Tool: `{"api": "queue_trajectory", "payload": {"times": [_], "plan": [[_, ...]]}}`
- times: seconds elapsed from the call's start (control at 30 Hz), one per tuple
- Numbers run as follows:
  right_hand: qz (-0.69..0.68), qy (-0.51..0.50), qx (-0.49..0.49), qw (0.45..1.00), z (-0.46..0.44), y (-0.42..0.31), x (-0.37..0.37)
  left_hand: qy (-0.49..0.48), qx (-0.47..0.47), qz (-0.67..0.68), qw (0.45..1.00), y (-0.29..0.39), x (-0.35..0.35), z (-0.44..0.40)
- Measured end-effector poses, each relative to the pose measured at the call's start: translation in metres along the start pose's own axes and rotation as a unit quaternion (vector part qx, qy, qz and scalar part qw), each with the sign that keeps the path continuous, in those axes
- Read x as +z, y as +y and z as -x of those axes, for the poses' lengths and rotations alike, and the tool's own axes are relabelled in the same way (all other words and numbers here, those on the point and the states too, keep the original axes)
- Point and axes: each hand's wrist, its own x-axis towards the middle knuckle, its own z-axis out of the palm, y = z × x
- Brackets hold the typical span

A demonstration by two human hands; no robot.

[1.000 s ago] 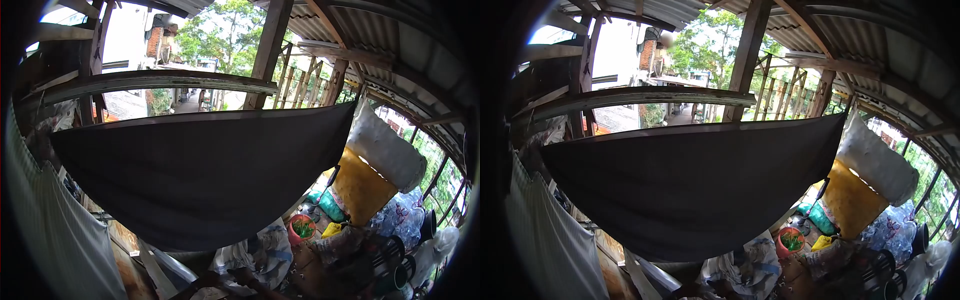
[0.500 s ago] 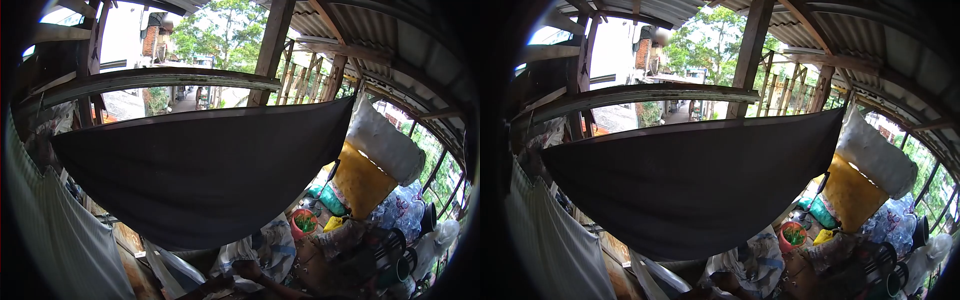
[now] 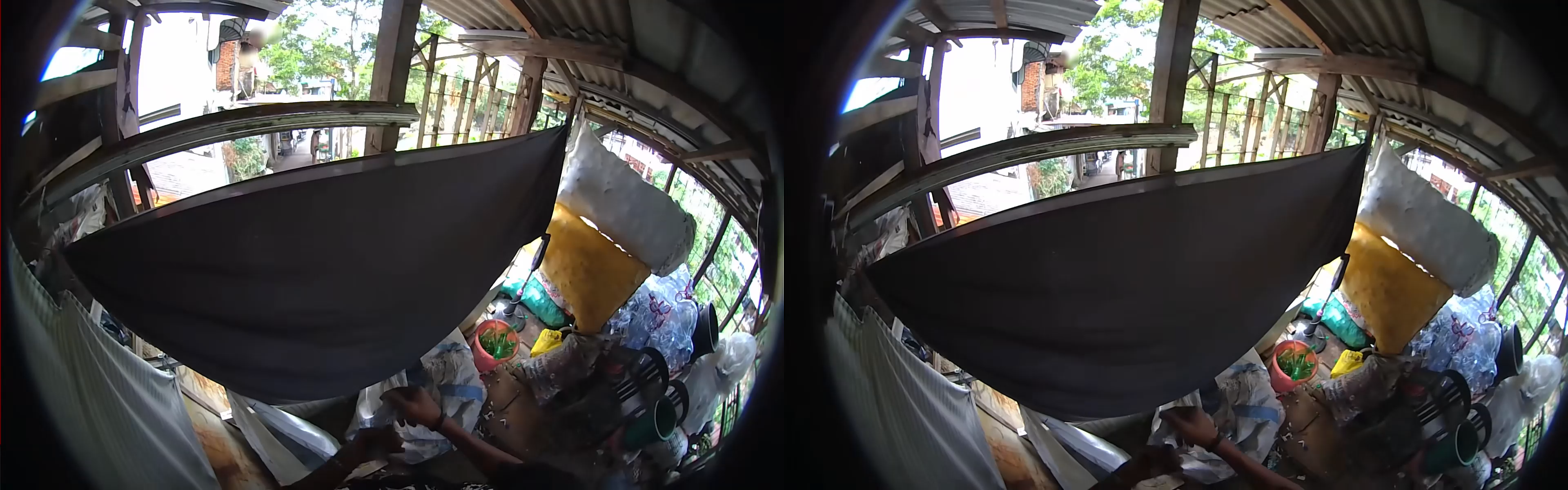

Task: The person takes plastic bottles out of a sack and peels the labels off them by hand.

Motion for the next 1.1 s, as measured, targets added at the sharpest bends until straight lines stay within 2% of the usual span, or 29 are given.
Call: {"api": "queue_trajectory", "payload": {"times": [0.03, 0.07, 0.1, 0.13, 0.17, 0.2, 0.27, 0.3, 0.33, 0.37, 0.4, 0.47, 0.5, 0.53, 0.57, 0.63, 0.67, 0.7, 0.73, 0.77, 0.8, 0.87, 0.9, 0.93, 0.97, 1.1], "plan": [[-0.072, 0.009, 0.119, 0.99, -0.004, 0.003, -0.011, 0.041, 0.027, 0.249, 0.967, -0.009, -0.004, -0.005], [-0.13, 0.004, 0.123, 0.984, -0.008, 0.02, -0.023, 0.067, 0.072, 0.478, 0.873, -0.016, -0.009, -0.009], [-0.132, 0.003, 0.119, 0.984, -0.008, 0.035, -0.028, 0.11, -0.002, 0.314, 0.943, -0.009, -0.02, -0.011], [-0.263, 0.015, 0.091, 0.96, -0.006, 0.05, -0.031, 0.15, -0.078, 0.138, 0.976, -0.002, -0.029, -0.015], [-0.391, 0.027, 0.061, 0.918, -0.005, 0.062, -0.032, 0.15, -0.079, 0.133, 0.977, -0.001, -0.03, -0.022], [-0.392, 0.026, 0.058, 0.918, -0.001, 0.064, -0.032, 0.213, -0.106, 0.317, 0.918, -0.001, -0.026, -0.034], [-0.359, 0.01, 0.015, 0.933, 0.011, 0.082, -0.029, 0.265, -0.131, 0.486, 0.822, -0.001, -0.012, -0.053], [-0.349, 0.005, -0.001, 0.937, 0.015, 0.095, -0.028, 0.273, -0.154, 0.419, 0.852, 0.0, -0.007, -0.058], [-0.233, -0.037, 0.024, 0.971, 0.015, 0.128, -0.027, 0.279, -0.176, 0.348, 0.877, 0.004, -0.005, -0.064], [-0.116, -0.077, 0.05, 0.989, 0.014, 0.148, -0.027, 0.278, -0.179, 0.344, 0.879, 0.012, -0.002, -0.069], [-0.121, -0.075, 0.049, 0.989, 0.015, 0.151, -0.027, 0.268, -0.169, 0.285, 0.905, 0.024, 0.002, -0.073], [-0.281, -0.035, 0.108, 0.953, 0.016, 0.153, -0.027, 0.245, -0.145, 0.166, 0.944, 0.049, 0.008, -0.082], [-0.286, -0.035, 0.105, 0.952, 0.015, 0.151, -0.031, 0.232, -0.131, 0.104, 0.958, 0.059, 0.007, -0.087], [-0.304, -0.017, 0.061, 0.95, 0.016, 0.14, -0.039, 0.216, -0.116, 0.041, 0.969, 0.062, 0.006, -0.091], [-0.322, 0.002, 0.016, 0.947, 0.018, 0.135, -0.048, 0.212, -0.118, 0.037, 0.969, 0.053, 0.002, -0.09], [-0.338, -0.009, -0.01, 0.941, 0.01, 0.173, -0.07, 0.332, -0.044, -0.105, 0.936, 0.029, -0.006, -0.086], [-0.35, -0.026, -0.035, 0.936, 0.005, 0.188, -0.081, 0.308, -0.047, -0.037, 0.95, 0.123, -0.024, -0.093], [-0.352, -0.03, -0.039, 0.935, 0.006, 0.183, -0.09, 0.31, -0.048, -0.043, 0.949, 0.119, -0.03, -0.097], [-0.457, -0.013, 0.087, 0.885, 0.013, 0.162, -0.101, 0.322, -0.039, -0.278, 0.904, 0.111, -0.037, -0.099], [-0.547, 0.003, 0.213, 0.809, 0.02, 0.147, -0.106, 0.314, -0.03, -0.496, 0.809, 0.107, -0.042, -0.1], [-0.547, 0.0, 0.213, 0.81, 0.024, 0.147, -0.105, 0.315, -0.032, -0.498, 0.807, 0.107, -0.045, -0.102], [-0.529, -0.162, 0.209, 0.806, 0.033, 0.155, -0.098, 0.186, 0.023, -0.578, 0.794, 0.109, -0.048, -0.111], [-0.522, -0.245, 0.206, 0.79, 0.036, 0.157, -0.094, 0.193, 0.021, -0.578, 0.792, 0.11, -0.051, -0.118], [-0.52, -0.307, 0.208, 0.769, 0.036, 0.158, -0.093, 0.132, 0.062, -0.584, 0.799, 0.109, -0.054, -0.125], [-0.515, -0.348, 0.211, 0.754, 0.038, 0.159, -0.093, 0.069, 0.102, -0.585, 0.801, 0.109, -0.055, -0.13], [-0.472, -0.425, 0.225, 0.739, 0.03, 0.158, -0.109, 0.03, 0.117, -0.581, 0.805, 0.091, -0.046, -0.142]]}}
